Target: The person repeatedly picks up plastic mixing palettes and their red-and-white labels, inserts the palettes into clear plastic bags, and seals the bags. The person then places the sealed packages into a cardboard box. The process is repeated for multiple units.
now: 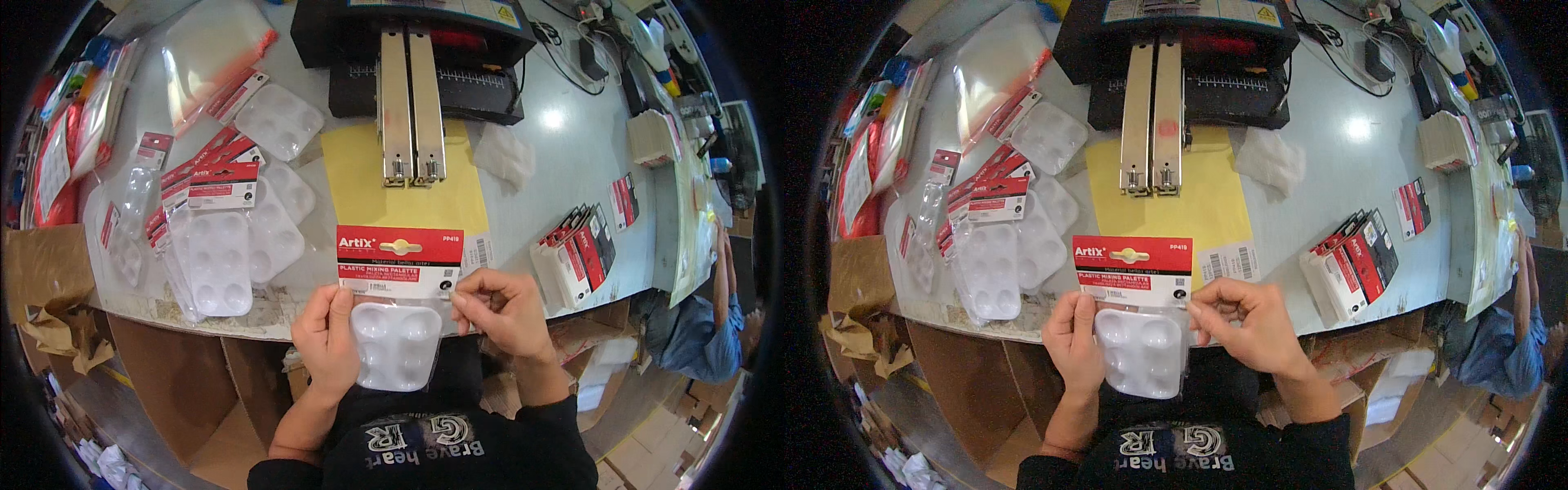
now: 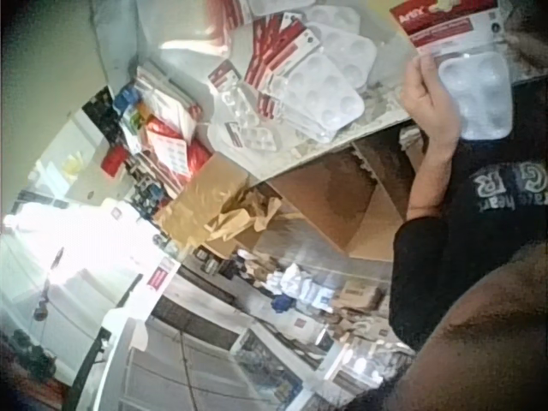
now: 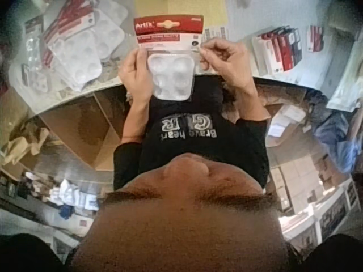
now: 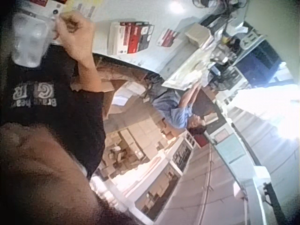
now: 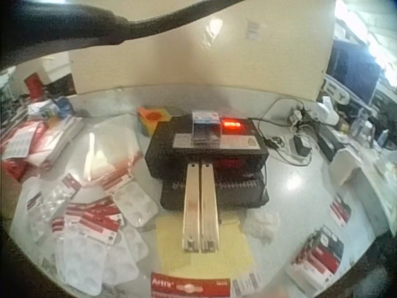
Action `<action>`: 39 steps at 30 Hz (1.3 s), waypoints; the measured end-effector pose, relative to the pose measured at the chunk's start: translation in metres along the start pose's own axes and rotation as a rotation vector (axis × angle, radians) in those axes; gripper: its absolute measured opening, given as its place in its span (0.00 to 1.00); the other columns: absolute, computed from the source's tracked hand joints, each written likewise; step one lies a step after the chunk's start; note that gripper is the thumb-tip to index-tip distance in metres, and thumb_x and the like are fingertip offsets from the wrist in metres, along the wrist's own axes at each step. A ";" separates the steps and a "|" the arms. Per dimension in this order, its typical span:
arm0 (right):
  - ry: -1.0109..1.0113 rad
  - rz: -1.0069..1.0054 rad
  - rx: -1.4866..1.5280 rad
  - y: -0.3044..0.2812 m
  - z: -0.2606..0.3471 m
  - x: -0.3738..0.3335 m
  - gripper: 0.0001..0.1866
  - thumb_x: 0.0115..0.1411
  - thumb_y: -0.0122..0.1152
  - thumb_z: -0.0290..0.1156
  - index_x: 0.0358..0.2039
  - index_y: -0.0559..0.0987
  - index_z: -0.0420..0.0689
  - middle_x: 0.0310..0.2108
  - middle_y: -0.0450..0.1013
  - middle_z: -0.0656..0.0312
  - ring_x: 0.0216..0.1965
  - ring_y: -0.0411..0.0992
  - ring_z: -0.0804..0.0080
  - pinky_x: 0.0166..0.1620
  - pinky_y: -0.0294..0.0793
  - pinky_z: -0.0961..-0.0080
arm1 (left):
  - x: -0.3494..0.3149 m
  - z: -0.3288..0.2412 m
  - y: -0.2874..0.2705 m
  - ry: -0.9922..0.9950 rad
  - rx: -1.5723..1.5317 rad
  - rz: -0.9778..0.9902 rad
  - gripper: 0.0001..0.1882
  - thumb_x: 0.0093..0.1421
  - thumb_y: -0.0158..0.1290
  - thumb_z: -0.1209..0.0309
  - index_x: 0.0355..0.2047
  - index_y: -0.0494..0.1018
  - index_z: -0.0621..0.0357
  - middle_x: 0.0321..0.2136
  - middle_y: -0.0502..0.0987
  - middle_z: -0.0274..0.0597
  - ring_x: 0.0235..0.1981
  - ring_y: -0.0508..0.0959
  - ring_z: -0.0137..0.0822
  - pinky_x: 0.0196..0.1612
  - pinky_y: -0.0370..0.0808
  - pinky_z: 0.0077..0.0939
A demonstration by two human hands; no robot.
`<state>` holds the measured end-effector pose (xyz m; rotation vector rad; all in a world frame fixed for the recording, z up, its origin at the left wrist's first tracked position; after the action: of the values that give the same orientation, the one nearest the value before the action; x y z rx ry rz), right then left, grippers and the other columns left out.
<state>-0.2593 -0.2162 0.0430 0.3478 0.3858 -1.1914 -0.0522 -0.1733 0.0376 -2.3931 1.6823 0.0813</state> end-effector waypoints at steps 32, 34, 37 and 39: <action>-0.293 -0.795 -1.190 -0.171 0.032 -0.052 0.45 0.42 0.75 0.38 0.57 0.64 0.30 0.54 0.66 0.39 0.55 0.67 0.52 0.56 0.66 0.67 | 0.079 -0.076 -0.090 0.349 1.038 -0.502 0.14 0.57 0.55 0.69 0.42 0.72 0.62 0.41 0.71 0.50 0.45 0.69 0.52 0.50 0.65 0.42; -0.294 -0.779 -1.256 -0.185 0.011 -0.058 0.49 0.40 0.76 0.41 0.58 0.64 0.30 0.55 0.66 0.39 0.56 0.67 0.51 0.58 0.65 0.66 | 0.060 -0.063 -0.075 0.326 0.999 -0.446 0.13 0.54 0.58 0.69 0.38 0.73 0.62 0.38 0.70 0.49 0.43 0.69 0.52 0.49 0.65 0.42; -0.245 -0.809 -1.035 -0.205 -0.011 -0.064 0.49 0.38 0.77 0.45 0.57 0.66 0.32 0.51 0.70 0.42 0.52 0.70 0.53 0.58 0.64 0.66 | 0.022 -0.017 -0.002 0.380 0.883 0.069 0.12 0.52 0.60 0.70 0.32 0.72 0.63 0.36 0.69 0.49 0.41 0.70 0.49 0.46 0.67 0.39; -0.219 -0.795 -0.903 -0.210 -0.012 -0.063 0.48 0.37 0.77 0.46 0.57 0.67 0.35 0.46 0.74 0.45 0.47 0.73 0.55 0.56 0.65 0.66 | 0.014 -0.002 0.009 0.367 0.772 0.085 0.09 0.53 0.59 0.71 0.29 0.71 0.63 0.34 0.70 0.48 0.39 0.71 0.47 0.43 0.68 0.37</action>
<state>-0.4787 -0.2285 0.0491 -0.7846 0.8603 -1.6501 -0.0557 -0.1892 0.0360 -1.8066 1.5469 -0.8745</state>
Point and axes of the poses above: each hand's wrist, its own x-axis towards the middle knuckle, its own y-axis out of the palm, z = x × y, the point moved 9 cm from there along x, towards the middle knuckle
